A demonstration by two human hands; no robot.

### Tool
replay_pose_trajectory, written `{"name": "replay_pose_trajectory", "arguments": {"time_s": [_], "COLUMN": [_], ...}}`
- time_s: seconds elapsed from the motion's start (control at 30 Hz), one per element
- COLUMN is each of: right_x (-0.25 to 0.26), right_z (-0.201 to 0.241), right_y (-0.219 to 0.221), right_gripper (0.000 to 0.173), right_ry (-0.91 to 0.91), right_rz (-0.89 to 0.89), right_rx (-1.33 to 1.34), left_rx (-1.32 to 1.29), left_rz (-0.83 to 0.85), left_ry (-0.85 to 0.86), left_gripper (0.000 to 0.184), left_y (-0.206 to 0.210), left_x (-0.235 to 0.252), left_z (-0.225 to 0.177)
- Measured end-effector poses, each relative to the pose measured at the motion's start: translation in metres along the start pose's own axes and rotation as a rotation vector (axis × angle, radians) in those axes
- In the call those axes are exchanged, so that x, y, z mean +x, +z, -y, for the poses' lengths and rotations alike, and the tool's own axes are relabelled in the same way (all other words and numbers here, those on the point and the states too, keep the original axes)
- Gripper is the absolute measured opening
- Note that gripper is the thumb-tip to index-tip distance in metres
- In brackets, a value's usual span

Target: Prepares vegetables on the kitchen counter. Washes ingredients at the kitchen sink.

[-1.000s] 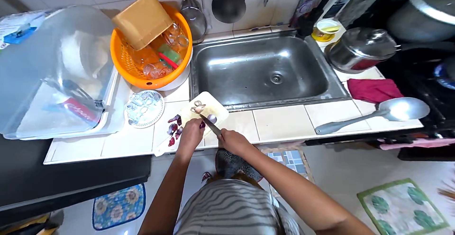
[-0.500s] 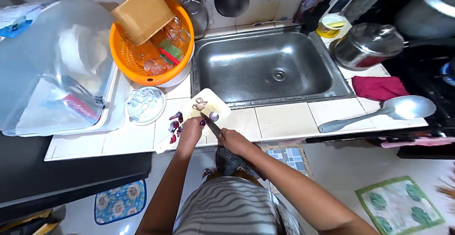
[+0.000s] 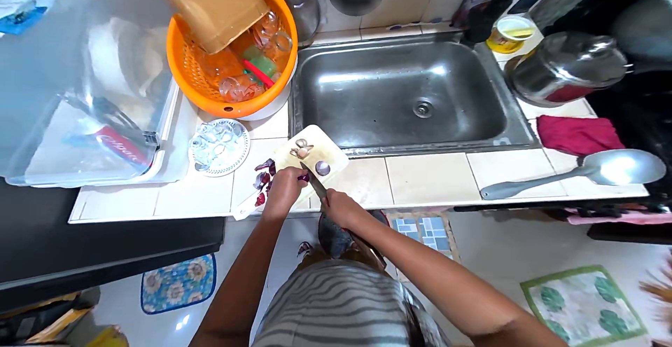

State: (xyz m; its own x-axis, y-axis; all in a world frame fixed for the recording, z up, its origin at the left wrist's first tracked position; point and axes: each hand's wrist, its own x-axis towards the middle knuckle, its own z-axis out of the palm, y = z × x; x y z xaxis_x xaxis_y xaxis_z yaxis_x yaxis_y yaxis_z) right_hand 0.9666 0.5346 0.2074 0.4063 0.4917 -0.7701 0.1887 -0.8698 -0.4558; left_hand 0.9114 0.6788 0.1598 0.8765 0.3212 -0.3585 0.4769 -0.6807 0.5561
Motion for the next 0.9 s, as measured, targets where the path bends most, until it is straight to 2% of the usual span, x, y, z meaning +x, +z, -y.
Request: {"name": "replay_pose_trajectory", "arguments": {"time_s": [0.17, 0.47, 0.7, 0.9], "right_x": [-0.013, -0.022, 0.004, 0.005], "right_z": [0.001, 0.004, 0.006, 0.002], "right_y": [-0.004, -0.007, 0.006, 0.005], "right_gripper": [0.037, 0.038, 0.038, 0.039], "right_ry": [-0.019, -0.002, 0.013, 0.005], "right_rz": [-0.044, -0.019, -0.009, -0.001], "right_rx": [-0.002, -0.046, -0.037, -0.03], "left_rx": [0.032, 0.044, 0.01, 0.011], "left_rz": [-0.002, 0.008, -0.018, -0.002], "left_ry": [-0.032, -0.023, 0.019, 0.067], "left_gripper": [0.029, 0.03, 0.029, 0.032], "left_y": [0.0, 0.001, 0.004, 0.006], "left_x": [-0.002, -0.003, -0.002, -0.008], "left_z": [-0.007, -0.004, 0.005, 0.006]}}
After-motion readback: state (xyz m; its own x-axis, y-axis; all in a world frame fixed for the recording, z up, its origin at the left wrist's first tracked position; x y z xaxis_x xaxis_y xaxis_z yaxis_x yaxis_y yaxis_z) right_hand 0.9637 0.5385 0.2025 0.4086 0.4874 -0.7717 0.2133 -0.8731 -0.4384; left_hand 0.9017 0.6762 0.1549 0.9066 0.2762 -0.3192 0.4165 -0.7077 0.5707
